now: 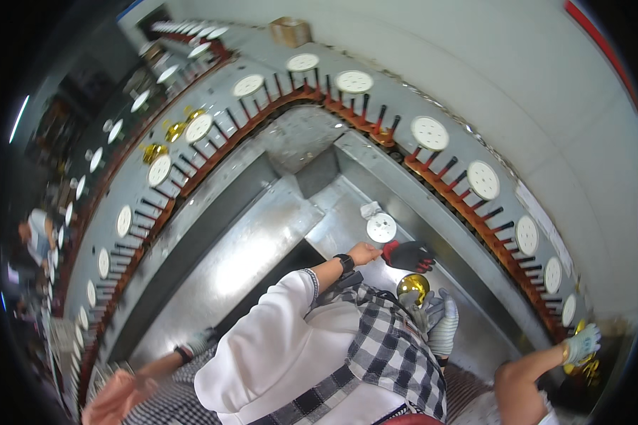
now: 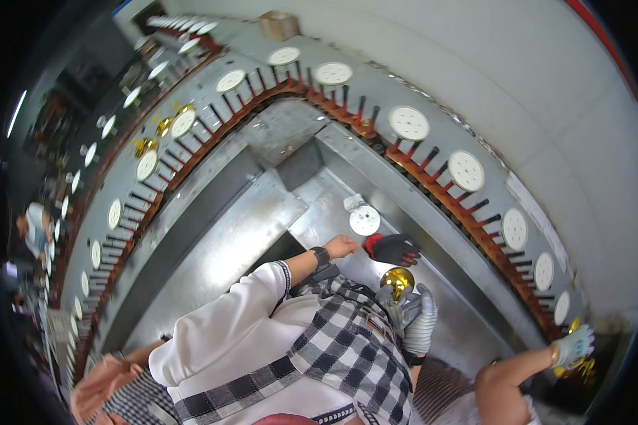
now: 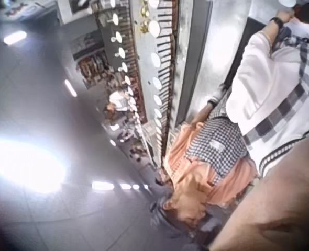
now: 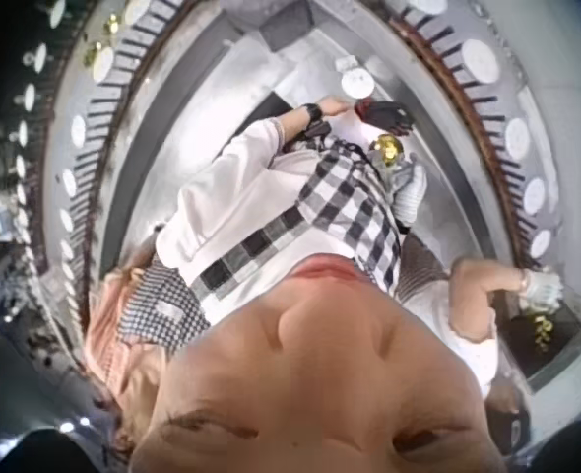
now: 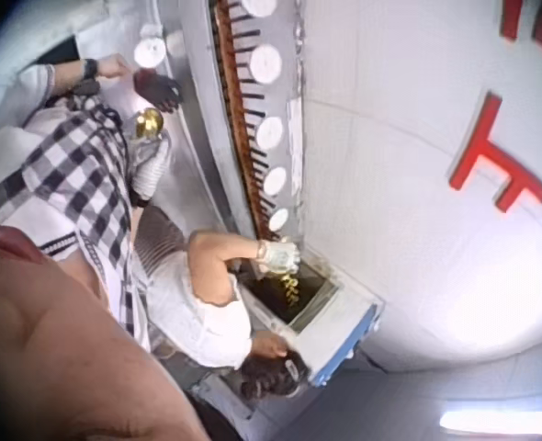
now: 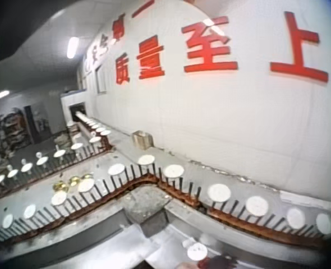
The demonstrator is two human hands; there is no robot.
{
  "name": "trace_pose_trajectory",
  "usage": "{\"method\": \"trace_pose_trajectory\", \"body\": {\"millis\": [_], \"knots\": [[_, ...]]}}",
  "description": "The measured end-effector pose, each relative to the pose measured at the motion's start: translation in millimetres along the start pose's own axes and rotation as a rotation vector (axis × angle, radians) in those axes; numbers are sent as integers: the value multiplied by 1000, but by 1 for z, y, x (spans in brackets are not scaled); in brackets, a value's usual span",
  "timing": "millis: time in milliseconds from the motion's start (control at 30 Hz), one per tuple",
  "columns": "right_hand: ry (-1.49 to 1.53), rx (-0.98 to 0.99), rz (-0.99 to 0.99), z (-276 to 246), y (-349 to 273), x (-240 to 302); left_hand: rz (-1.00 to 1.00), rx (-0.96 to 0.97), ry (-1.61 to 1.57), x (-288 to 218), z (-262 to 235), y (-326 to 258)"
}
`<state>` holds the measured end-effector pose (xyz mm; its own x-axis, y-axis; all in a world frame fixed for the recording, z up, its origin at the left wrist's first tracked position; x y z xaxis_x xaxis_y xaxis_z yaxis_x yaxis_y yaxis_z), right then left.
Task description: Picking gold-colored plastic parts from a box and placing them onto a rotating manufacturing conveyor line.
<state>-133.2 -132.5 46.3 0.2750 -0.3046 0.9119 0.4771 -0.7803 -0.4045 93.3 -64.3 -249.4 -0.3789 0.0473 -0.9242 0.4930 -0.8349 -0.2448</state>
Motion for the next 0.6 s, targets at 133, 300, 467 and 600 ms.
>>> {"method": "trace_pose_trajectory", "body": {"millis": [133, 300, 467, 600], "knots": [[3, 38, 100, -1, 15, -11, 33, -110, -35, 29, -12, -6], [-82, 122, 112, 14, 22, -5, 18, -90, -260, 36, -7, -22], [-109, 101, 121, 7, 28, -7, 12, -54, -224, 24, -6, -26], [-136, 127, 62, 8, 24, -3, 23, -75, -180, 30, -5, -18]]}}
Point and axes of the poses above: each hand's wrist, its own y-axis towards the middle knuckle, its own z-axis out of the palm, x = y × z, the point moved 8 cm from there along y, towards the middle knuckle, and after that the axes turned 10 degrees about z, right-handed, at the moved point
